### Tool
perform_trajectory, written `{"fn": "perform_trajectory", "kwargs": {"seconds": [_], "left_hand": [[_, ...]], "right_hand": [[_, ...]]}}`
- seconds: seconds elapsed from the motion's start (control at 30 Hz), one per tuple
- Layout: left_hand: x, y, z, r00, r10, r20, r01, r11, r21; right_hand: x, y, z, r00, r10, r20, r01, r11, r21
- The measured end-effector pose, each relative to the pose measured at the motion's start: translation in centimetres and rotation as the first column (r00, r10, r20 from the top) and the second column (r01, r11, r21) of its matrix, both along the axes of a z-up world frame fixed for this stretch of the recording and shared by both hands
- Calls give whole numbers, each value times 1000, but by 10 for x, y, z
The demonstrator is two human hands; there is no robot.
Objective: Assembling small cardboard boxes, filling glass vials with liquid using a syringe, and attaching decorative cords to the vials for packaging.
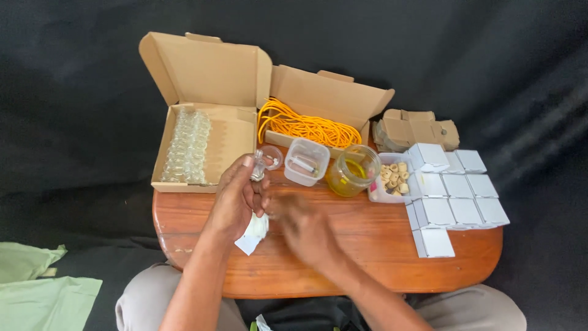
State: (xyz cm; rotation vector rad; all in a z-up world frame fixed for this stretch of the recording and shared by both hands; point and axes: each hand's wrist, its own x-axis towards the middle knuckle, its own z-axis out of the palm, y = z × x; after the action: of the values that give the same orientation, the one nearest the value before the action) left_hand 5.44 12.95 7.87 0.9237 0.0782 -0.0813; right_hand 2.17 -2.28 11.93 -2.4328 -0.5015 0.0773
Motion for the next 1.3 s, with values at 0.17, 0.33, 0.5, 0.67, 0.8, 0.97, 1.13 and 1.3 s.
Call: {"fn": "perform_trajectory", "kwargs": {"seconds": [0.17,0.33,0.5,0.67,0.8,0.97,1.13,1.3], "left_hand": [[4,-3,-5,999,43,-24,-40,990,134],[10,-6,-11,991,126,-50,-97,918,383],[13,-12,-17,983,41,-177,134,498,857],[-1,-45,-24,986,-70,-150,165,381,910],[-2,-75,-41,982,-178,-69,114,254,961],[4,-99,-73,973,-230,-32,84,219,972],[1,-106,-70,956,-290,-39,84,143,986],[2,-104,-60,963,-238,-122,150,106,983]], "right_hand": [[95,-39,-43,973,33,229,42,949,-313],[156,-40,-60,996,58,69,-13,849,-529],[185,-33,-86,988,153,-12,-119,715,-688],[182,-33,-73,990,135,-36,-127,768,-628],[175,-53,-72,991,130,-23,-122,830,-544],[157,-65,6,998,44,54,-24,943,-333],[143,-110,43,996,-56,75,62,995,-82],[138,-149,21,984,-153,90,158,986,-44]]}}
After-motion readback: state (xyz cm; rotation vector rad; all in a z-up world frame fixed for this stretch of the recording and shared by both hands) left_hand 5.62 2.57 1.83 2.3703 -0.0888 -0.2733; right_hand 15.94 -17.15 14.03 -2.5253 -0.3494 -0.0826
